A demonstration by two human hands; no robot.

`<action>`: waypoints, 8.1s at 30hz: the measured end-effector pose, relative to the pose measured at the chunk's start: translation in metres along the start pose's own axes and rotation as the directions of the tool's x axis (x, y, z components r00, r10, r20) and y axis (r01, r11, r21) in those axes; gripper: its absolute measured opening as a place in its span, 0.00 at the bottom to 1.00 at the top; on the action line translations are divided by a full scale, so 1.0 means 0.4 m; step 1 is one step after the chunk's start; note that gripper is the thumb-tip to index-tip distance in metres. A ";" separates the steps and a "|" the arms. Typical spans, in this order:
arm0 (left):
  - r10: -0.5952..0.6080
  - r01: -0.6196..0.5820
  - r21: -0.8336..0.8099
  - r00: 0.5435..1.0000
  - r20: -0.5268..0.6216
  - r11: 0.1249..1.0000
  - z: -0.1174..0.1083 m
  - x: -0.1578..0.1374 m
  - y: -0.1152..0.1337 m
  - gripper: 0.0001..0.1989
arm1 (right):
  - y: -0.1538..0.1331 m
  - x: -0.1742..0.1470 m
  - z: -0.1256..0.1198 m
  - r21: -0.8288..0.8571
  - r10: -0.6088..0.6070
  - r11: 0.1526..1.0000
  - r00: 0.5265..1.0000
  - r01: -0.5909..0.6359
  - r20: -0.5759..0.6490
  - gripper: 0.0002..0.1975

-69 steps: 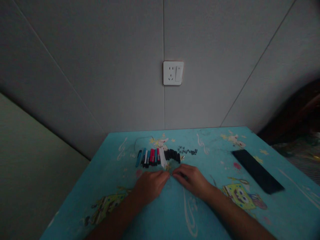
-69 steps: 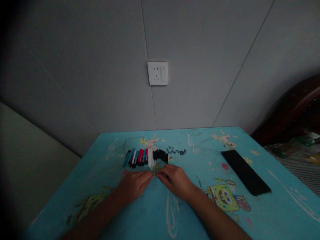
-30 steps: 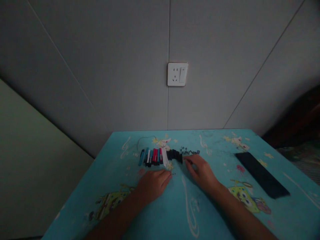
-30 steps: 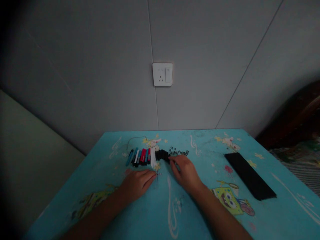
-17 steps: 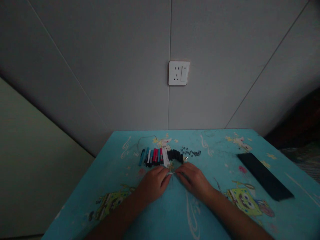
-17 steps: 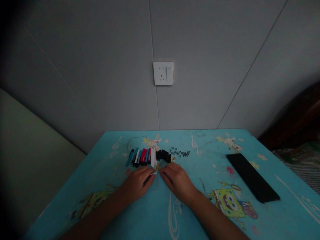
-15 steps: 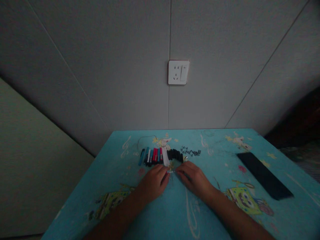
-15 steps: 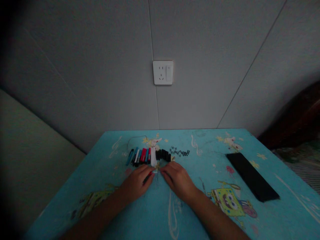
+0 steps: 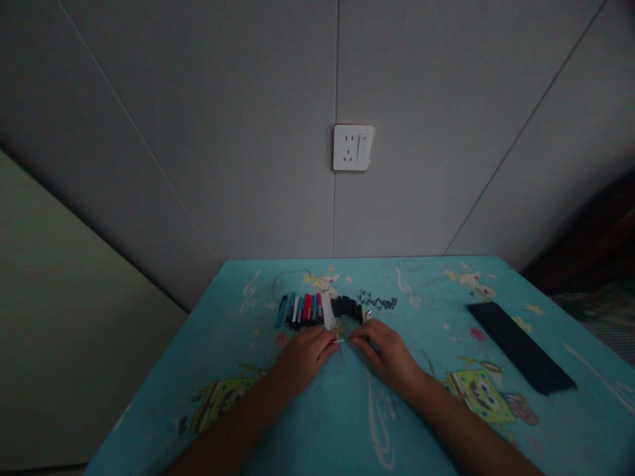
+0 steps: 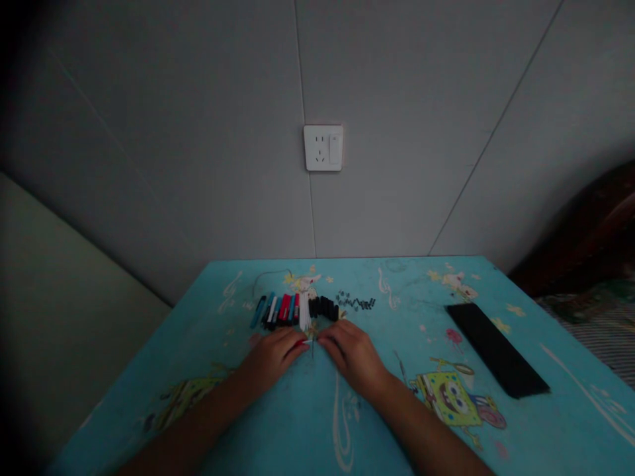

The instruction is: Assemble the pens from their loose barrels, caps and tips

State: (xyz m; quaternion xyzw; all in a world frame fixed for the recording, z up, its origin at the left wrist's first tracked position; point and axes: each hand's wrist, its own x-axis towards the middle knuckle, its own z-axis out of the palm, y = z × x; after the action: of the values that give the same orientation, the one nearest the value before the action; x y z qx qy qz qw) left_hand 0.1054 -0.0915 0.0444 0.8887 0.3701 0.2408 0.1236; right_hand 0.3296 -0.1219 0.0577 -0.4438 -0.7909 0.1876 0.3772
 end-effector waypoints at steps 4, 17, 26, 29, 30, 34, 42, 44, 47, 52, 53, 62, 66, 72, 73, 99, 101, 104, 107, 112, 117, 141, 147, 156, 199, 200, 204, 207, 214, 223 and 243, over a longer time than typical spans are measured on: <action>0.052 -0.052 -0.017 0.998 -0.028 0.998 -0.001 0.001 -0.001 0.09 | 0.002 -0.001 0.001 0.011 0.032 0.999 0.999 -0.033 0.016 0.07; 0.067 -0.068 0.034 0.998 0.015 0.997 0.018 -0.005 0.005 0.08 | -0.001 -0.006 0.003 -0.010 0.055 0.998 0.995 -0.054 0.085 0.10; -0.001 0.002 -0.040 1.000 0.024 0.999 0.013 0.000 0.012 0.08 | -0.007 0.000 -0.015 -0.031 0.061 0.998 0.998 -0.060 0.033 0.07; -0.016 0.016 -0.039 1.000 0.008 0.999 0.006 -0.001 0.012 0.09 | -0.008 0.002 -0.025 -0.053 0.061 0.997 0.998 -0.061 0.016 0.07; -0.020 0.020 -0.040 1.000 0.005 0.999 0.005 -0.002 0.012 0.09 | -0.007 0.002 -0.026 -0.056 0.067 0.996 0.998 -0.066 0.014 0.07; 0.001 -0.001 -0.055 1.000 -0.007 0.998 0.006 -0.005 0.012 0.09 | -0.003 0.002 -0.023 -0.037 0.079 0.996 0.996 -0.078 0.031 0.08; 0.010 -0.010 -0.033 1.000 0.007 0.999 0.013 -0.001 0.008 0.08 | -0.013 0.000 -0.008 0.090 0.086 0.992 0.993 -0.093 0.076 0.08; 0.028 -0.028 -0.041 1.000 0.010 0.999 0.012 -0.001 0.011 0.09 | -0.011 0.000 -0.007 0.098 0.105 0.989 0.992 -0.112 0.075 0.08; 0.061 -0.061 -0.024 0.998 0.006 0.998 0.009 -0.004 0.016 0.10 | -0.006 -0.001 -0.003 0.087 0.116 0.989 0.992 -0.121 0.058 0.08; 0.069 -0.068 0.030 0.998 -0.012 0.997 0.003 -0.003 0.014 0.10 | -0.006 -0.007 0.007 0.060 0.121 0.991 0.992 -0.123 0.045 0.08; 0.068 -0.067 0.040 0.998 -0.009 0.997 0.002 -0.002 0.014 0.10 | -0.006 -0.009 0.010 0.056 0.125 0.990 0.991 -0.128 0.049 0.08; 0.080 -0.103 0.189 0.989 0.127 0.977 0.006 -0.015 0.030 0.06 | -0.006 -0.019 0.040 0.034 0.089 0.995 0.987 -0.095 0.136 0.09; 0.096 -0.112 0.214 0.992 0.085 0.970 0.010 -0.015 0.032 0.10 | -0.010 -0.013 0.028 0.019 0.060 0.998 0.987 -0.063 0.146 0.09; 0.079 -0.089 0.202 0.995 0.058 0.975 0.002 -0.007 0.036 0.11 | -0.023 -0.003 0.006 0.001 0.029 1.000 0.988 -0.030 0.150 0.10; 0.072 -0.082 0.196 0.996 0.056 0.977 -0.001 -0.005 0.035 0.10 | -0.024 -0.002 0.006 0.007 0.027 1.000 0.989 -0.029 0.145 0.10; 0.089 -0.107 0.144 0.988 0.130 0.984 -0.007 -0.007 0.037 0.08 | -0.024 -0.005 0.007 -0.010 0.022 1.000 0.989 -0.020 0.145 0.11; 0.088 -0.103 0.135 0.990 0.110 0.985 -0.006 -0.007 0.036 0.08 | -0.026 -0.005 0.006 -0.001 0.020 1.000 0.991 -0.020 0.129 0.11; 0.008 -0.016 0.137 0.998 0.056 0.990 -0.019 -0.002 0.020 0.09 | -0.027 -0.002 0.003 0.020 0.030 0.999 0.998 -0.031 0.049 0.10; -0.219 0.223 0.172 0.975 -0.042 0.960 -0.056 0.011 -0.025 0.11 | -0.023 0.000 -0.003 0.025 0.045 0.999 0.999 -0.044 -0.022 0.11; -0.554 0.592 0.266 0.806 -0.209 0.760 -0.120 0.025 -0.130 0.16 | -0.015 -0.004 -0.006 0.024 0.046 0.999 0.999 -0.047 0.005 0.10; -0.653 0.680 0.274 0.732 -0.196 0.680 -0.122 0.023 -0.186 0.15 | -0.017 -0.009 0.001 0.027 0.028 0.999 0.999 -0.029 0.043 0.10; -0.597 0.636 0.287 0.771 -0.221 0.716 -0.095 0.014 -0.179 0.10 | -0.005 -0.007 0.002 -0.239 0.058 0.970 0.997 -0.045 0.049 0.12; -0.491 0.536 0.160 0.834 -0.250 0.829 -0.089 0.024 -0.134 0.13 | 0.036 0.025 0.021 -0.555 0.153 0.812 0.983 -0.181 -0.098 0.16; -0.307 0.308 -0.005 0.948 -0.084 0.951 -0.027 0.022 -0.035 0.14 | 0.053 0.054 0.049 -0.669 0.141 0.712 0.977 -0.212 -0.160 0.13; -0.134 0.117 0.137 0.984 0.119 0.984 -0.026 0.010 -0.005 0.14 | 0.016 0.018 -0.016 -0.071 0.031 0.997 0.995 -0.038 -0.097 0.14; -0.131 0.112 0.147 0.983 0.127 0.983 -0.028 0.011 -0.004 0.14 | 0.016 0.018 -0.016 -0.062 0.029 0.997 0.995 -0.035 -0.093 0.13; -0.108 0.069 0.205 0.977 0.185 0.976 -0.030 0.012 0.002 0.13 | 0.015 0.016 -0.012 -0.029 0.014 0.999 1.000 -0.014 -0.012 0.12; -0.080 0.036 0.218 0.977 0.196 0.975 -0.027 0.013 0.005 0.11 | 0.013 0.016 -0.008 0.002 0.008 1.000 0.998 -0.008 0.056 0.12; -0.056 0.033 0.113 0.977 0.204 0.993 -0.019 0.005 0.012 0.09 | -0.010 0.014 -0.002 0.080 0.016 0.996 0.989 -0.028 0.150 0.11; -0.007 0.000 0.049 0.989 0.146 0.999 0.013 -0.009 0.024 0.11 | -0.020 0.006 0.014 0.044 0.012 0.999 0.986 -0.019 0.169 0.11; 0.147 -0.149 0.029 0.987 0.062 0.988 -0.015 -0.003 0.015 0.12 | -0.008 -0.003 0.007 -0.126 0.066 0.991 0.983 -0.044 0.170 0.15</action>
State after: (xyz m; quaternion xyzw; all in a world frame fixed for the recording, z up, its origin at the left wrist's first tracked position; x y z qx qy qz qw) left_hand 0.1050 -0.0964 0.0516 0.9225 0.3033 0.2164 0.1012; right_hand 0.3259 -0.1245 0.0574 -0.4696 -0.8182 0.1874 0.2737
